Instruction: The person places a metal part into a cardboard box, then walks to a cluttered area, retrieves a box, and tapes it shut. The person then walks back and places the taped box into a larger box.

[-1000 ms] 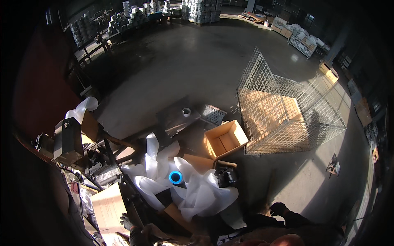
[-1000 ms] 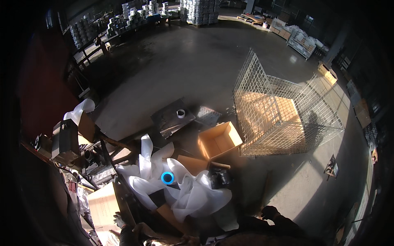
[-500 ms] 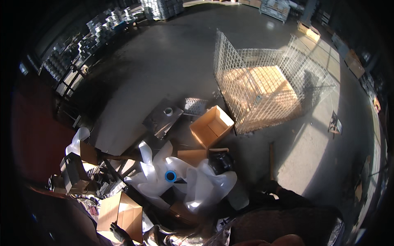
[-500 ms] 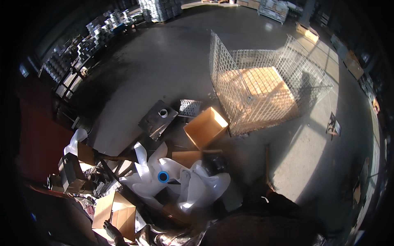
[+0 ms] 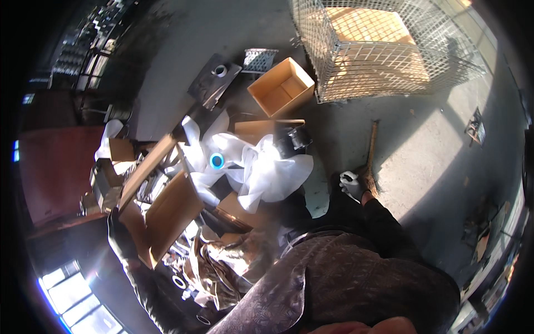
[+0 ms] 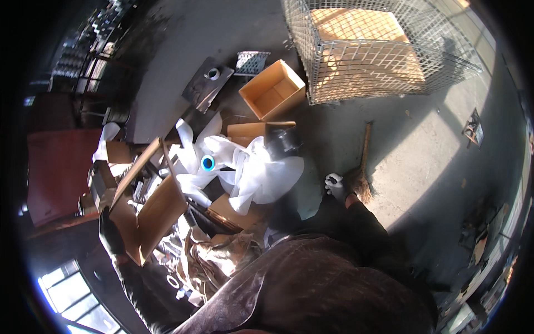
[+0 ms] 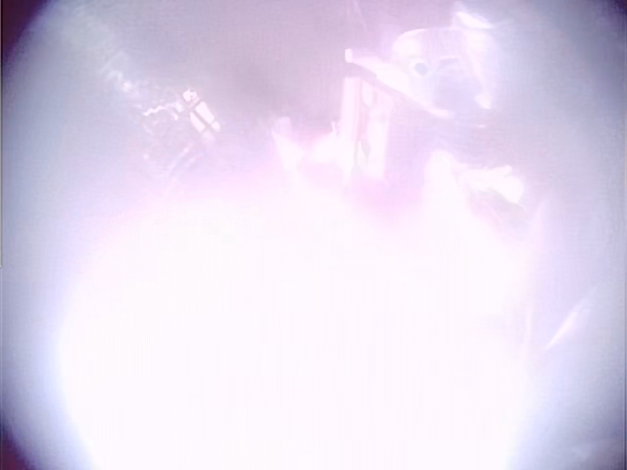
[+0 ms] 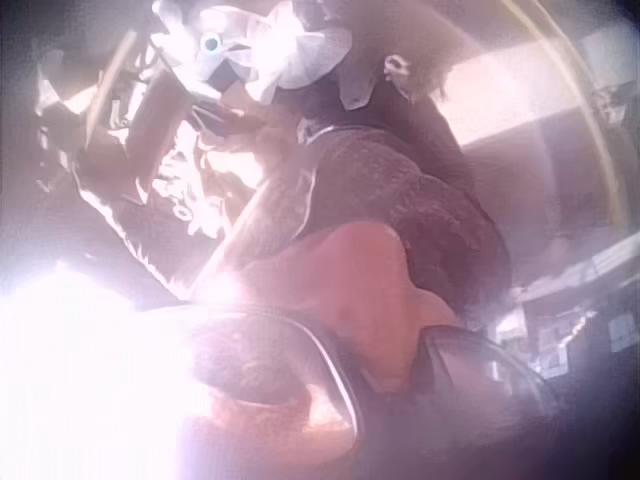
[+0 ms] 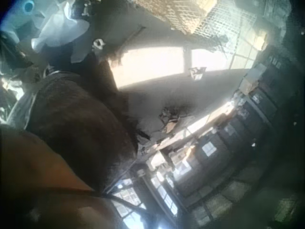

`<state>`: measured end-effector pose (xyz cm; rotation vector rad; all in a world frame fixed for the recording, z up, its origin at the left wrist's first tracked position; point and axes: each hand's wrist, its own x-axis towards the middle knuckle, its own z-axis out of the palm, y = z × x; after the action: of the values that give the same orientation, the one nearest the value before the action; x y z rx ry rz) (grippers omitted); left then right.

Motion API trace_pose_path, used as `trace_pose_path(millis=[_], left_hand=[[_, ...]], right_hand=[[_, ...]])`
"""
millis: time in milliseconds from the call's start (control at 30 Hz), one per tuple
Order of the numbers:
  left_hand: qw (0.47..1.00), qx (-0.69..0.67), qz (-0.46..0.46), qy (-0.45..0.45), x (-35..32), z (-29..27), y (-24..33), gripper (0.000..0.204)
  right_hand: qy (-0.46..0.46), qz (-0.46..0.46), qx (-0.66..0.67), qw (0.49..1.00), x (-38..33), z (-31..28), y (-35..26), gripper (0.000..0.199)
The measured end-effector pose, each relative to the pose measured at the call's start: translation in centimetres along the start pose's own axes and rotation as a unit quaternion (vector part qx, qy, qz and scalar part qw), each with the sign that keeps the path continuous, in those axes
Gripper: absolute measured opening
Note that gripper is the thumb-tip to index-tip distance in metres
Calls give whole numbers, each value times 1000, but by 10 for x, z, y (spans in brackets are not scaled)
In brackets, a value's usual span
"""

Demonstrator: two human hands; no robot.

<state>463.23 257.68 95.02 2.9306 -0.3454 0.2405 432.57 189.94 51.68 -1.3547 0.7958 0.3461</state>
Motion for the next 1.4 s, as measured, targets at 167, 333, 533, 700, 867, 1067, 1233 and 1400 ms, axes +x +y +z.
trace_pose_path(millis=[167, 333, 533, 700, 867, 1067, 1233, 1400], left_hand=[[996, 32, 19, -78, 29, 36, 123, 48], [991, -83, 90, -61, 24, 110, 241, 38], [957, -201, 103, -181, 24, 209, 358, 34], [926, -124, 275, -227, 9, 288, 435, 25], [885, -103, 386, -242, -22, 337, 510, 17], [757, 16, 633, -163, -51, 345, 584, 20], [757, -285, 438, -393, -114, 343, 673, 66], [705, -380, 455, -390, -191, 358, 769, 84]], right_hand=[[-55, -27, 16, 998, -14, -4, -42, 17], [-120, -73, 91, 986, -48, -16, -55, 41], [-86, -139, 145, 976, -122, -24, -93, 87], [78, -117, 107, 984, -151, -15, -109, 79], [314, -202, -107, 921, -124, -40, -69, 64], [510, -21, -83, 856, -177, -118, -13, 42], [585, -19, -124, 801, -238, -138, 12, 52], [596, 0, -105, 796, -286, -169, 45, 58]])
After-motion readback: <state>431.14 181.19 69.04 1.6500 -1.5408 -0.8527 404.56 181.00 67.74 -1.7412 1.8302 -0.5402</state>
